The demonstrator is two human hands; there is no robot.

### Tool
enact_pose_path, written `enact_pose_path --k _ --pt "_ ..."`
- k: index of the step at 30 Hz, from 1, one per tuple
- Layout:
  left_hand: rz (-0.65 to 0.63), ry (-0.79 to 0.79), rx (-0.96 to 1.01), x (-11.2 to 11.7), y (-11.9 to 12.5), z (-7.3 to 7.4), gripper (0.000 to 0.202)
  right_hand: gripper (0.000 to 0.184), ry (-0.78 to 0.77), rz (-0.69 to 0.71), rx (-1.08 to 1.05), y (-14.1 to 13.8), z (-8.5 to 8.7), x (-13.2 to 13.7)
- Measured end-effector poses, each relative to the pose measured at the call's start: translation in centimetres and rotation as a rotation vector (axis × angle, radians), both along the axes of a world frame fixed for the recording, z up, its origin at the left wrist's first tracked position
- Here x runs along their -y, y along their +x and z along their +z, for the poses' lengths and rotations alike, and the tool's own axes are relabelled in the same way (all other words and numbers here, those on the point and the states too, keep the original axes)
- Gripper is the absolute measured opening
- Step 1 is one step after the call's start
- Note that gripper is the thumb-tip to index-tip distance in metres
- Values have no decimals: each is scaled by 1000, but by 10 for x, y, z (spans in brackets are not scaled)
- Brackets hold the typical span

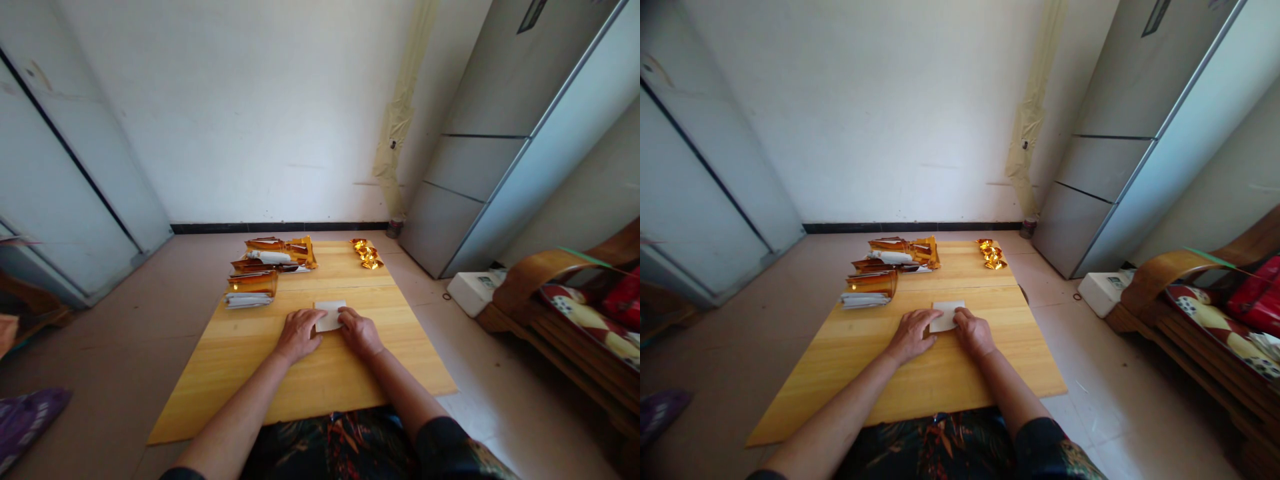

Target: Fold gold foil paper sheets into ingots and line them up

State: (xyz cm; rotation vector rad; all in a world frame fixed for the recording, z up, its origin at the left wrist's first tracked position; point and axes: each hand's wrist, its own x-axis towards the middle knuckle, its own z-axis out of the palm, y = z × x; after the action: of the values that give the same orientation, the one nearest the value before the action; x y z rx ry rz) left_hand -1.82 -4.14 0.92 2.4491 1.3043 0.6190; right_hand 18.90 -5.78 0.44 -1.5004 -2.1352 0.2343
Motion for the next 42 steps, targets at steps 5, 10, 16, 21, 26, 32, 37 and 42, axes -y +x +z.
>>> enact_pose_path --k 5,10,16,21,26,32,37,42 --pt "31 2 15 -2 0 -3 60 23 -5 -19 85 -3 6 0" --pt "17 28 5 -4 1 -7 52 22 -67 -26 193 -7 14 0" --pt "16 49 -30 -5 0 -10 47 19 -83 -10 268 -8 19 1" --pt "21 52 -58 -6 0 -9 46 20 -88 8 283 -8 22 3" --pt "11 70 -103 -4 1 -8 44 24 -93 37 279 -4 20 3" --pt "4 100 -124 -1 1 -7 42 26 -102 18 277 10 20 5" --pt "13 93 -121 -1 1 -5 42 26 -104 0 252 25 22 5" --pt "8 96 -107 -1 1 -7 42 28 -86 -16 126 36 13 1"
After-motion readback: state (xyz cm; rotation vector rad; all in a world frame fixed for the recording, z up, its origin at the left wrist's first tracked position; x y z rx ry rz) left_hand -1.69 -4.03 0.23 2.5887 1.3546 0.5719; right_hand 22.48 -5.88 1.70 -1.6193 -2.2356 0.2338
